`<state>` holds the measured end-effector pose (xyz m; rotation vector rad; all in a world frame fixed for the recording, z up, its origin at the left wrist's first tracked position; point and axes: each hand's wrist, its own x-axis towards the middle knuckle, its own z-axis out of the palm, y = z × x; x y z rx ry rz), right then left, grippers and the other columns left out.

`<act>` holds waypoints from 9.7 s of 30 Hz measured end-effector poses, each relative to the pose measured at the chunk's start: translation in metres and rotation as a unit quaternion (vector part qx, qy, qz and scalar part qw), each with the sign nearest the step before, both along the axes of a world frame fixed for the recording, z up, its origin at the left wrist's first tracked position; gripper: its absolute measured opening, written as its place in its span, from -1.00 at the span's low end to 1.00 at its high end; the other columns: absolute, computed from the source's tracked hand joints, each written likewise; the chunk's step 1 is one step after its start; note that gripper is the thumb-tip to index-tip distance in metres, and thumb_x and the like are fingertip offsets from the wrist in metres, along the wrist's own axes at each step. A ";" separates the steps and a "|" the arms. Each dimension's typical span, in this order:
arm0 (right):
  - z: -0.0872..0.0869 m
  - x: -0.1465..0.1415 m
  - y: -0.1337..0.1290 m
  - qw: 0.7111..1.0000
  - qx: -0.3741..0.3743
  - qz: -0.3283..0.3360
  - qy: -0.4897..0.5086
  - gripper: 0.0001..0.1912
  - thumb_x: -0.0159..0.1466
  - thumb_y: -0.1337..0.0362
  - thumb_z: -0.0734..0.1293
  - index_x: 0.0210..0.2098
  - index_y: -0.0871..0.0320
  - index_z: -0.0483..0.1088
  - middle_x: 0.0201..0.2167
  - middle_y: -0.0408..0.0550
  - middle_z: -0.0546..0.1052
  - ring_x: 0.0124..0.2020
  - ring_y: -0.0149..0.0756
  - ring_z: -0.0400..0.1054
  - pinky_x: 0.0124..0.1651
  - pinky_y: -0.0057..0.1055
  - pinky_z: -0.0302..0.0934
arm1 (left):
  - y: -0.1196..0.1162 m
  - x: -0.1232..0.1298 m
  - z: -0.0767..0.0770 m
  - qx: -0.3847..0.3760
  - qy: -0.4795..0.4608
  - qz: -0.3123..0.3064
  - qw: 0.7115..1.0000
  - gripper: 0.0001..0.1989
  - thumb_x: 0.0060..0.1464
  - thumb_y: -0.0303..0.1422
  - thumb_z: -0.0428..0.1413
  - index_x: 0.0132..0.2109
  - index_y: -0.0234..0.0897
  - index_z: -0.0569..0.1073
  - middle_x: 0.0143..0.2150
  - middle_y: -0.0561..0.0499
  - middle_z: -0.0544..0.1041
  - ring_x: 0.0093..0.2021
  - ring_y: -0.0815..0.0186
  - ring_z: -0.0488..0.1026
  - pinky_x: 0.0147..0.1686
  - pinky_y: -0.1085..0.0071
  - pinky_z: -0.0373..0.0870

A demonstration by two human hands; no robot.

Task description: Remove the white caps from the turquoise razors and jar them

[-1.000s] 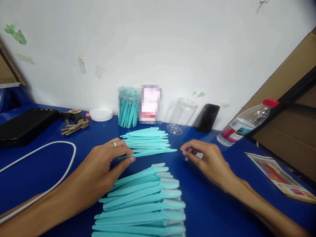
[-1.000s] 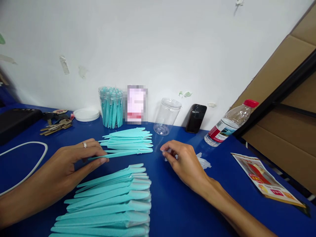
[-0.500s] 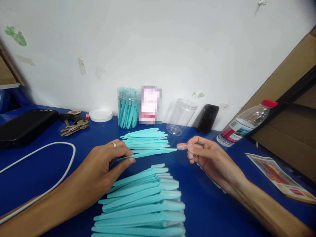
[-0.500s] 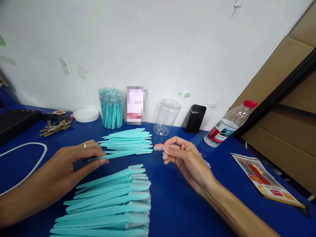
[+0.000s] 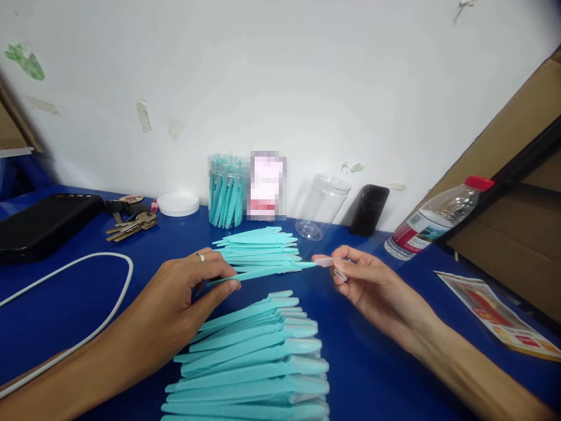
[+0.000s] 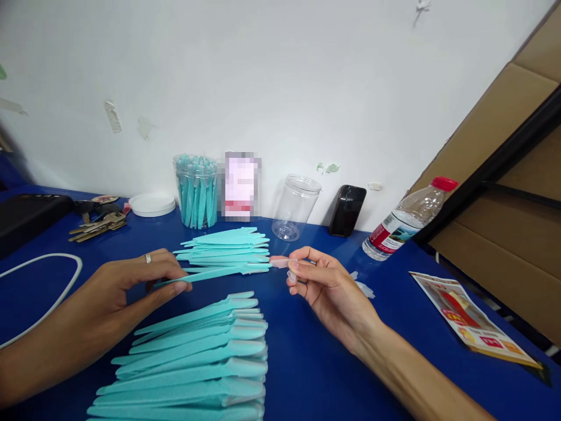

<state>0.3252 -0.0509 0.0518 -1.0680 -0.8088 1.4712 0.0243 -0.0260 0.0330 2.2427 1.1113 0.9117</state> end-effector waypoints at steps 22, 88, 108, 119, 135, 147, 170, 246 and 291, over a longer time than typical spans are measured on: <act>-0.007 -0.014 -0.014 0.998 -0.003 0.062 0.005 -0.71 0.02 0.23 0.75 -0.44 0.08 0.61 -0.64 -0.20 0.43 -0.51 -0.40 0.29 -0.37 -0.50 0.39 | -0.015 0.001 -0.001 -0.038 0.002 -0.070 0.997 -0.66 0.45 -0.24 0.08 -0.32 -0.08 0.61 -0.33 0.13 0.54 -0.29 0.32 0.50 -0.31 0.44 0.39; 0.003 0.063 0.019 0.693 0.104 0.076 -0.709 -0.75 0.34 0.07 0.37 -0.32 0.09 0.57 -0.59 -0.12 0.46 -0.52 -0.23 0.29 -0.40 -0.33 0.01 | 0.002 -0.002 -0.019 -0.046 0.100 -0.025 0.994 -0.72 0.33 -0.19 0.07 0.01 -0.04 0.66 -0.14 0.02 0.56 -0.13 0.16 0.52 -0.18 0.31 0.37; -0.017 0.067 0.024 0.576 0.073 0.117 -0.805 -0.87 0.42 0.22 0.34 -0.22 0.08 0.53 -0.37 -0.01 0.66 -0.32 -0.07 0.54 -0.33 -0.34 0.13 | 0.001 0.001 -0.016 -0.077 -0.063 0.007 0.995 -0.80 0.30 -0.27 0.13 -0.11 -0.03 0.67 -0.24 0.11 0.62 -0.22 0.28 0.54 -0.22 0.44 0.42; -0.015 0.067 0.024 0.579 0.078 0.113 -0.804 -0.89 0.40 0.24 0.36 -0.24 0.09 0.53 -0.39 -0.02 0.64 -0.34 -0.11 0.52 -0.32 -0.35 0.12 | -0.006 0.004 -0.011 -0.112 -0.046 -0.019 0.993 -0.84 0.27 -0.24 0.16 -0.20 -0.05 0.66 -0.24 0.13 0.66 -0.22 0.27 0.58 -0.18 0.43 0.44; -0.001 0.050 0.012 0.601 0.107 0.062 -0.789 -0.81 0.40 0.36 0.24 -0.27 0.08 0.49 -0.48 -0.09 0.59 -0.46 -0.19 0.42 -0.37 -0.34 0.05 | -0.003 -0.011 -0.017 -0.045 0.104 -0.047 0.992 -0.59 0.45 -0.01 0.05 0.33 0.18 0.51 0.28 0.07 0.63 0.36 -0.01 0.49 0.36 -0.03 0.44; -0.009 0.051 0.009 0.578 0.090 0.106 -0.804 -0.74 0.44 0.02 0.37 -0.22 0.06 0.56 -0.41 0.01 0.65 -0.35 -0.04 0.54 -0.38 -0.32 0.10 | -0.015 -0.025 -0.030 -0.004 0.217 -0.088 0.972 0.14 -0.06 0.19 0.43 0.57 0.27 0.10 0.57 -0.02 0.25 0.51 -0.38 0.19 0.28 -0.23 0.49; 0.004 0.053 0.017 0.685 0.138 -0.014 -0.715 -0.80 0.41 0.10 0.29 -0.19 0.07 0.46 -0.56 -0.18 0.49 -0.51 -0.20 0.40 -0.39 -0.34 0.10 | -0.036 -0.022 -0.021 0.048 0.235 -0.126 0.963 0.05 0.13 -0.14 0.38 0.59 0.30 -0.02 0.56 0.09 0.28 0.49 -0.17 0.31 0.33 0.03 0.51; 0.002 -0.005 -0.014 0.997 0.014 0.030 -0.076 -0.72 -0.04 0.38 0.72 -0.36 0.18 0.67 -0.42 -0.14 0.58 -0.39 -0.45 0.37 -0.29 -0.59 0.30 | -0.004 -0.009 -0.003 0.224 0.089 0.009 0.971 -0.84 0.56 -0.26 -0.09 -0.03 -0.09 0.35 -0.31 0.16 0.57 -0.43 0.35 0.56 -0.42 0.44 0.38; 0.002 -0.020 -0.026 0.993 0.050 0.096 -0.054 -0.66 0.30 0.12 0.60 -0.39 0.16 0.46 -0.50 -0.05 0.68 -0.57 -0.39 0.52 -0.52 -0.57 0.42 | -0.015 -0.006 -0.010 0.332 0.169 0.002 0.928 -0.74 0.60 -0.28 -0.18 0.15 -0.10 0.39 -0.11 0.02 0.61 -0.22 0.20 0.66 -0.33 0.34 0.46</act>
